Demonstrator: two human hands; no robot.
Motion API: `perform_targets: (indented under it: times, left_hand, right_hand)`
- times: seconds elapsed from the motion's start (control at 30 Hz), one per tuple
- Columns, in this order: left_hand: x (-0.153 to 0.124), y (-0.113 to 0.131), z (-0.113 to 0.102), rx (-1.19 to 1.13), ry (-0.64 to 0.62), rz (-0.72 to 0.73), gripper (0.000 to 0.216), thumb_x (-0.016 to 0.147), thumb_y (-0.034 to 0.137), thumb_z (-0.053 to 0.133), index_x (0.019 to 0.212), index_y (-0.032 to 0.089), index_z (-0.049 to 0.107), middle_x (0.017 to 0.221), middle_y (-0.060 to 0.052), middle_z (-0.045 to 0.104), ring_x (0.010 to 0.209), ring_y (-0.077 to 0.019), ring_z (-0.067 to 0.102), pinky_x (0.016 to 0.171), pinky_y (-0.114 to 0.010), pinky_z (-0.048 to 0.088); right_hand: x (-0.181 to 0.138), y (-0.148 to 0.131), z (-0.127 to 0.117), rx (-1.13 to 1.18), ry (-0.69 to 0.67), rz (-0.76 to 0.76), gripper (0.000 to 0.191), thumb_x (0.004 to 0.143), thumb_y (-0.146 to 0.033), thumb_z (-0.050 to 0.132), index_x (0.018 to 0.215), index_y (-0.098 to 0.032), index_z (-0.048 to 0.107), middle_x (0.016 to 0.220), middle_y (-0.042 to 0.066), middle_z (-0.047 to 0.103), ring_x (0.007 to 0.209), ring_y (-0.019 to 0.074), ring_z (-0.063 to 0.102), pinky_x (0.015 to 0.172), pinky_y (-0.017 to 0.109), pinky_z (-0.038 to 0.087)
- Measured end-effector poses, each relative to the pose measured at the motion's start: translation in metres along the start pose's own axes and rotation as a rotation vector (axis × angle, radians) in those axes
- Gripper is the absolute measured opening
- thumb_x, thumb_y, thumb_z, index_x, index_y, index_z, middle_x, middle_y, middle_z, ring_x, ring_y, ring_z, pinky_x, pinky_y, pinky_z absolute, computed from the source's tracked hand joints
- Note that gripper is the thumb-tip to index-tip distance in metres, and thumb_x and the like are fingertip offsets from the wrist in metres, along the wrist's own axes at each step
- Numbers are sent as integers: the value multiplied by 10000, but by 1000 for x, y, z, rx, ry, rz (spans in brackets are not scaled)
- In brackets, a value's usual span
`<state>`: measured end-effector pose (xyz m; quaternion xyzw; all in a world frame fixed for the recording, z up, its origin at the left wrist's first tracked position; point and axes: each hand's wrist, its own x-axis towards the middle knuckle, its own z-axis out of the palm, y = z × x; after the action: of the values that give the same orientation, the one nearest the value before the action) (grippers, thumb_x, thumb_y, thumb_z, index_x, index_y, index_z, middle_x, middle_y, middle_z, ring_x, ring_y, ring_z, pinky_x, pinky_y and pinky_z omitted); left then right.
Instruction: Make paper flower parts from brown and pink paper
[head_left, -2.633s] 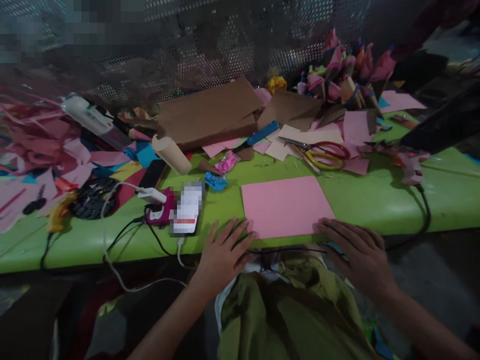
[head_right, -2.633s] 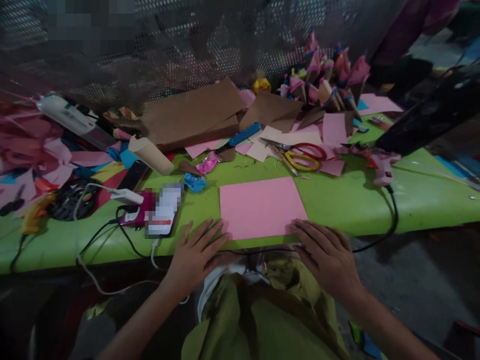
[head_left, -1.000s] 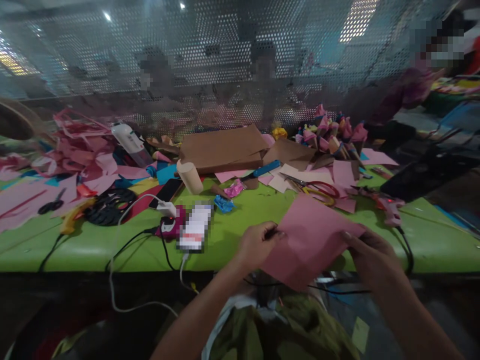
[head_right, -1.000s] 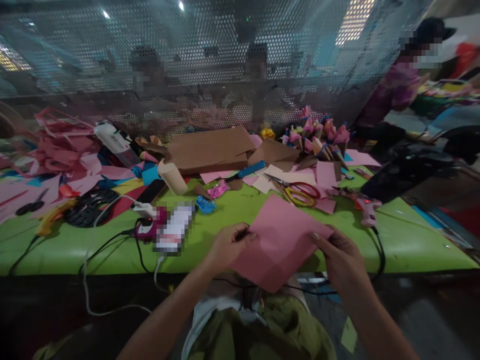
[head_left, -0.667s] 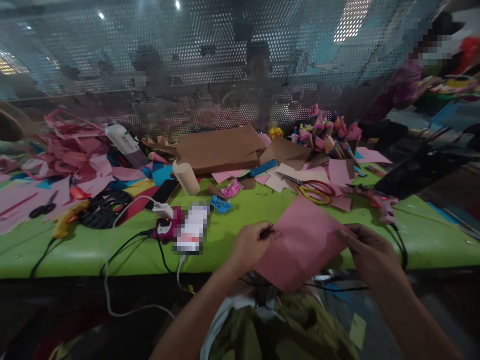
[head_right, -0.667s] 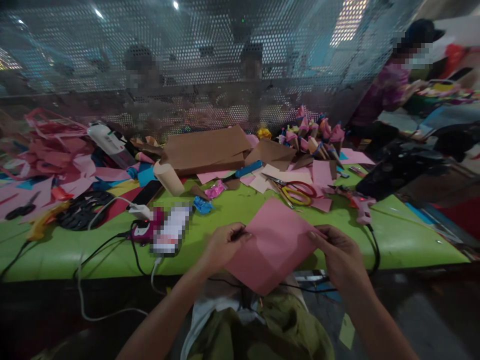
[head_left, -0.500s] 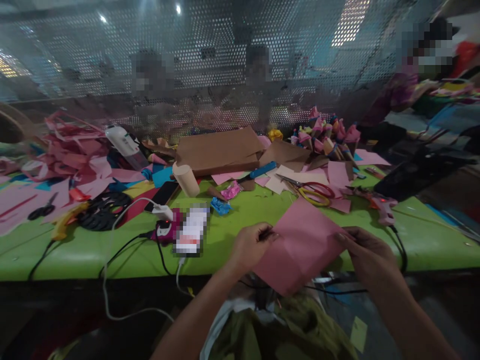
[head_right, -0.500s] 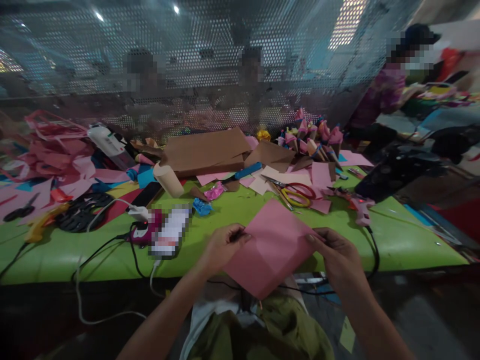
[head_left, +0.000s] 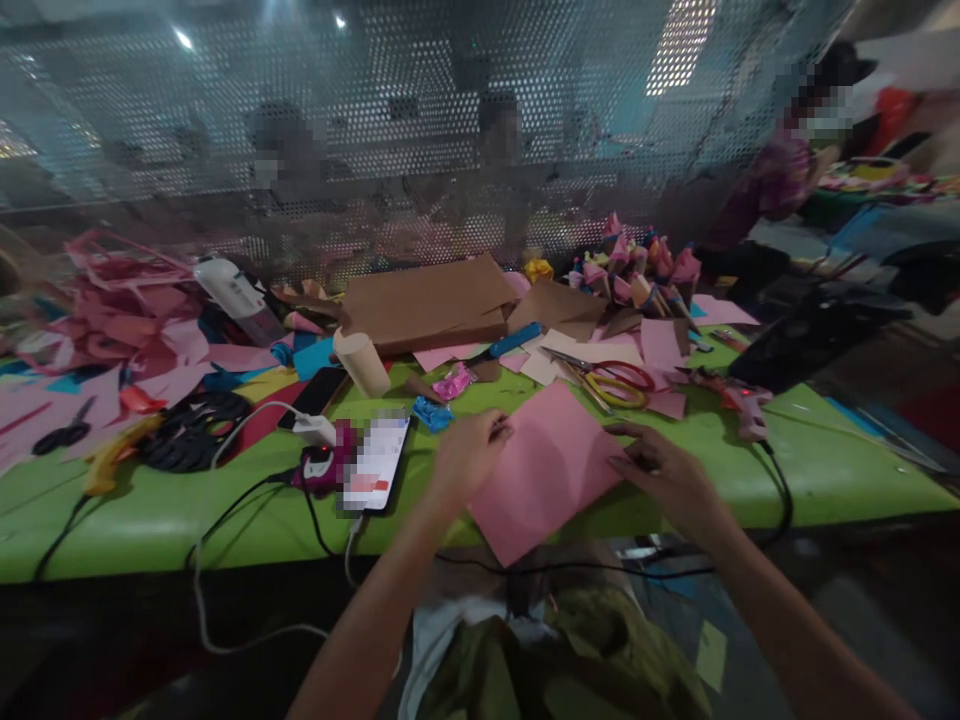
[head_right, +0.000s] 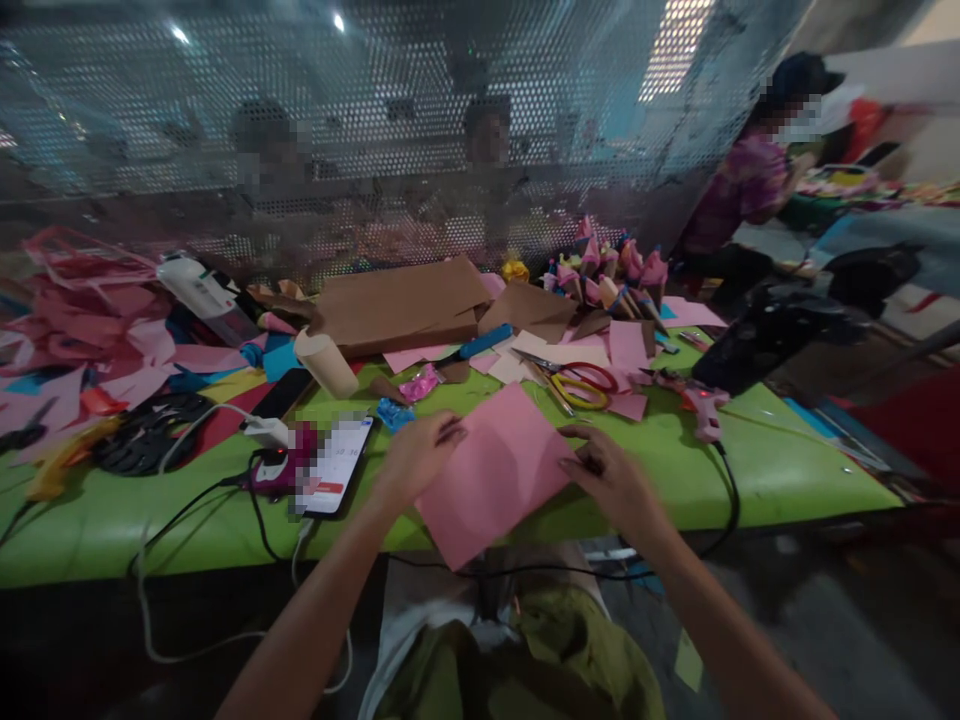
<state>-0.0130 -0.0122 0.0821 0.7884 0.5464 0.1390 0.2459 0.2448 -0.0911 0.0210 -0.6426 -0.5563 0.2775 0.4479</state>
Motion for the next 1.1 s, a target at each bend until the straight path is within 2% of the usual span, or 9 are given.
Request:
perform_targets:
  times: [0.13,0.27,0.37,0.47,0.53,0.63,0.73,0.9,1.1]
  left_hand:
    - [17,0,0,157,111,25,312,984,216,556,1283,225,644,1239,-78,735,1167,-261,661,959,-370,489]
    - [14,3,13,282,176,134,506,991,178,524,1491,237,475,1503,-97,567,1393,-275,506,1143,-463,412]
    - [-3,2,26,275,69,228,520,1019,241,485,1535,264,425,1579,-91,487,1433,-271,467,1167,-485,404]
    - [-18,-8,45,317,-48,330,582,997,460,527,1544,291,421,1623,-117,423,1485,-330,404,1183,-574,374]
    - [-21,-15,57,353,-59,387,594,992,529,502,1546,333,418,1645,-107,387,1508,-339,371,1185,-609,358]
    - [-16,-23,67,383,-43,424,597,991,573,465,1544,352,422,1665,-105,346,1524,-340,343,1189,-627,341]
    - [-8,-25,67,382,-68,456,606,995,589,436,1551,349,412,1667,-117,338,1531,-341,328,1187,-640,332]
    - [2,-26,64,384,-74,523,612,996,609,409,1560,373,388,1668,-103,340,1532,-329,325,1188,-629,327]
    - [5,-29,64,372,-61,532,582,978,589,478,1517,370,465,1659,-78,365,1506,-324,363,1198,-597,323]
  right_hand:
    - [10,0,10,-334,-58,-155,311,867,-395,634,1119,-226,701,713,16,687,607,195,629,566,306,474]
    - [19,7,5,-515,-8,-268,300,910,-385,591,1122,-214,717,924,80,744,723,225,687,643,341,529]
    - [25,18,-9,-577,54,-318,291,934,-384,567,1119,-224,725,1051,98,759,791,239,711,724,377,562]
    - [33,29,-23,-596,50,-348,276,923,-359,569,1099,-232,739,1097,99,767,817,250,726,785,412,578]
    - [38,34,-27,-597,51,-349,268,914,-349,570,1085,-240,746,1073,96,773,821,260,733,775,420,586]
    - [45,37,-27,-583,65,-377,253,916,-341,561,1064,-257,748,1063,90,779,934,292,741,810,443,589]
    - [50,35,-20,-564,51,-397,240,917,-330,571,1070,-267,744,1104,81,779,1024,295,734,861,448,586]
    - [54,32,-7,-561,17,-401,238,927,-342,579,1086,-254,733,1189,93,756,1039,285,731,831,417,590]
    - [51,36,4,-547,39,-415,208,944,-295,548,993,-247,745,1022,87,777,953,265,733,831,405,589]
